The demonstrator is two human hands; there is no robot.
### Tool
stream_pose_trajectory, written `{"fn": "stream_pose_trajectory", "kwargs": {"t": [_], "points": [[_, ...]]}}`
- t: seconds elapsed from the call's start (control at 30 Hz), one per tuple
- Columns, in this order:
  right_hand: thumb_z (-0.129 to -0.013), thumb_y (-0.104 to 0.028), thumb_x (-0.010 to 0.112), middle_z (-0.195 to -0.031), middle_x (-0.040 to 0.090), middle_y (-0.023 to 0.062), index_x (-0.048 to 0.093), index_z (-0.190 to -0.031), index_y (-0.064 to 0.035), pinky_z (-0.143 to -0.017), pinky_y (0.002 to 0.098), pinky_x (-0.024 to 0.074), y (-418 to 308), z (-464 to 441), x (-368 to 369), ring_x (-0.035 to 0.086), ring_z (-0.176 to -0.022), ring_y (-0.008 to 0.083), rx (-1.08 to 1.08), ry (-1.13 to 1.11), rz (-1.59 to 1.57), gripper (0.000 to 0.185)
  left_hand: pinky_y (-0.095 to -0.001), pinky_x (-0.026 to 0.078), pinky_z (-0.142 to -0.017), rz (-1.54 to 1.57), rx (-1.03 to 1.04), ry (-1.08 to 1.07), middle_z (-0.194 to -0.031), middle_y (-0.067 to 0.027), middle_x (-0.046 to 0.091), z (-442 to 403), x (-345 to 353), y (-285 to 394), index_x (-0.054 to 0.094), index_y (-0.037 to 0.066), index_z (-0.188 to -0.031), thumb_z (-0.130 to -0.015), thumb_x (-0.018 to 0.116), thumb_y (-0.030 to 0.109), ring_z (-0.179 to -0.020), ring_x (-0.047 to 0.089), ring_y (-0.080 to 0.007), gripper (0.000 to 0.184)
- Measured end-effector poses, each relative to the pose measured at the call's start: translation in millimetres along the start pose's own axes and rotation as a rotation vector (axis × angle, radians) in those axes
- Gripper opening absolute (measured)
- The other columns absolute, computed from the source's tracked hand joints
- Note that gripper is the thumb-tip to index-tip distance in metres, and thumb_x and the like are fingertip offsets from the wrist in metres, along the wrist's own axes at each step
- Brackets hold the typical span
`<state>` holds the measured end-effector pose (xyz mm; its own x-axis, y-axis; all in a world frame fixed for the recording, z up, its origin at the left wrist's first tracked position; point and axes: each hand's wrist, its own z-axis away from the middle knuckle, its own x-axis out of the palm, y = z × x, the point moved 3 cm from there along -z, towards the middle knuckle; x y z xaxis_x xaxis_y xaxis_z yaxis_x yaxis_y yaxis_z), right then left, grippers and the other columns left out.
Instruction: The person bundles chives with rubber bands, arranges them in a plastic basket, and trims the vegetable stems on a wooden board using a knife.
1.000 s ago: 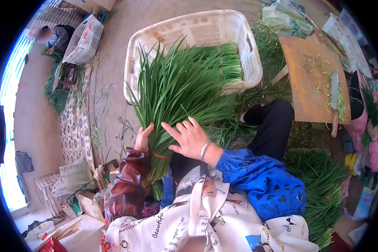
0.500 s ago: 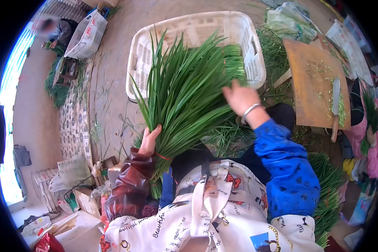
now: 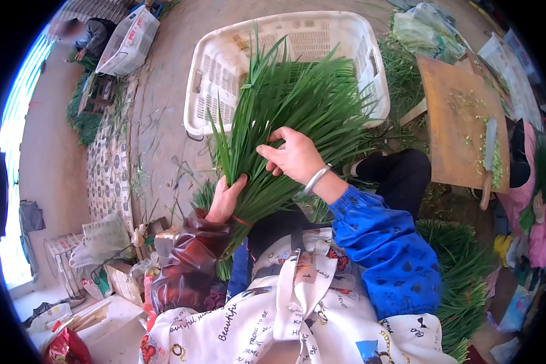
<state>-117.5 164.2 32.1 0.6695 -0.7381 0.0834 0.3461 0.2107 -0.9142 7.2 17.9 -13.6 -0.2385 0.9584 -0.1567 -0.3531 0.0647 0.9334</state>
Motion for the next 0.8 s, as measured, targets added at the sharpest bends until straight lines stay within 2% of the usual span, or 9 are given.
{"fn": "stream_pose_trajectory", "kwargs": {"t": [0.2,0.3,0.33,0.43,0.47,0.53,0.57,0.6,0.8], "points": [[-0.084,-0.021,0.054,-0.063,0.06,0.0054,0.053,-0.082,-0.0029,-0.041,0.017,0.0392,21.3,-3.9,17.5,0.054,-0.049,0.0084,0.016,-0.124,-0.191,0.018,-0.0264,0.041,-0.074,-0.013,-0.003,0.032,-0.088,-0.0036,0.057,-1.0,-3.6,3.1,0.053,-0.003,-0.101,-0.085,0.047,0.017,-0.081,0.05,-0.0112,0.026],[-0.086,-0.014,0.051,-0.054,0.05,-0.0007,0.049,-0.08,-0.0042,-0.038,0.0166,0.0356,6.0,27.9,40.6,0.049,-0.044,0.0065,0.28,-0.206,-1.046,0.012,-0.0261,0.041,-0.074,0.109,-0.031,0.034,-0.088,-0.0042,0.057,-7.9,-8.2,3.3,0.053,-0.003,-0.101,-0.085,0.046,0.017,-0.08,0.051,-0.0115,0.027],[-0.086,-0.015,0.05,-0.049,0.045,-0.0018,0.047,-0.081,-0.0033,-0.036,0.0175,0.0334,-2.8,41.1,37.1,0.046,-0.041,0.0061,0.052,-0.433,-1.06,0.013,-0.0259,0.042,-0.074,0.174,-0.071,0.033,-0.089,-0.0046,0.057,-9.6,-10.1,0.4,0.053,-0.004,-0.101,-0.086,0.046,0.018,-0.081,0.052,-0.0116,0.027],[-0.08,-0.014,0.057,-0.052,0.054,0.0082,0.048,-0.064,0.0011,-0.031,0.022,0.0341,-16.0,77.3,-7.7,0.049,-0.036,0.0118,-0.08,-0.806,-0.655,0.024,-0.0267,0.043,-0.074,0.369,-0.14,0.032,-0.095,-0.0064,0.056,-11.5,-15.9,-7.9,0.051,-0.004,-0.106,-0.086,0.046,0.016,-0.083,0.053,-0.0129,0.029],[-0.081,-0.013,0.054,-0.054,0.055,0.008,0.051,-0.064,0.0011,-0.036,0.0213,0.0397,-11.2,82.6,-20.6,0.053,-0.041,0.013,0.091,-0.824,-0.433,0.022,-0.0272,0.044,-0.075,0.429,-0.167,0.031,-0.097,-0.0069,0.056,-12.4,-19.0,-10.3,0.051,-0.004,-0.107,-0.086,0.046,0.015,-0.084,0.053,-0.0133,0.029],[-0.082,-0.019,0.053,-0.058,0.059,0.0076,0.057,-0.068,-0.0033,-0.044,0.025,0.0459,45.9,73.0,-45.7,0.059,-0.05,0.0139,0.359,-0.597,0.318,0.021,-0.0278,0.044,-0.077,0.49,-0.193,0.03,-0.099,-0.0083,0.055,-13.0,-21.4,-10.8,0.048,-0.004,-0.11,-0.084,0.049,0.015,-0.085,0.054,-0.0143,0.033],[-0.076,-0.014,0.055,-0.058,0.059,0.0113,0.058,-0.067,-0.005,-0.049,0.0318,0.0482,61.6,72.9,-59.6,0.06,-0.055,0.0236,-0.115,-0.394,1.17,0.013,-0.0277,0.044,-0.077,0.451,-0.184,0.002,-0.1,-0.0088,0.056,-11.6,-24.6,-10.0,0.047,-0.004,-0.111,-0.081,0.052,0.016,-0.085,0.054,-0.0145,0.036],[-0.069,-0.01,0.054,-0.068,0.06,0.0138,0.059,-0.074,-0.007,-0.056,0.0364,0.0488,72.5,75.9,-64.2,0.06,-0.067,0.0307,0.008,-0.288,1.589,0.008,-0.0277,0.044,-0.078,0.416,-0.168,-0.029,-0.1,-0.0094,0.056,-13.6,-26.2,-9.8,0.046,-0.004,-0.111,-0.079,0.055,0.016,-0.086,0.054,-0.0147,0.039],[-0.073,-0.011,0.053,-0.094,0.058,0.009,0.053,-0.105,-0.0054,-0.074,0.0325,0.0447,17.0,70.4,-7.3,0.056,-0.088,0.0245,-0.764,-0.124,0.845,0.032,-0.0266,0.044,-0.077,0.101,-0.113,-0.05,-0.095,-0.0084,0.058,-18.7,-22.4,-4.8,0.048,-0.003,-0.107,-0.069,0.061,0.002,-0.083,0.056,-0.0151,0.04]]}}
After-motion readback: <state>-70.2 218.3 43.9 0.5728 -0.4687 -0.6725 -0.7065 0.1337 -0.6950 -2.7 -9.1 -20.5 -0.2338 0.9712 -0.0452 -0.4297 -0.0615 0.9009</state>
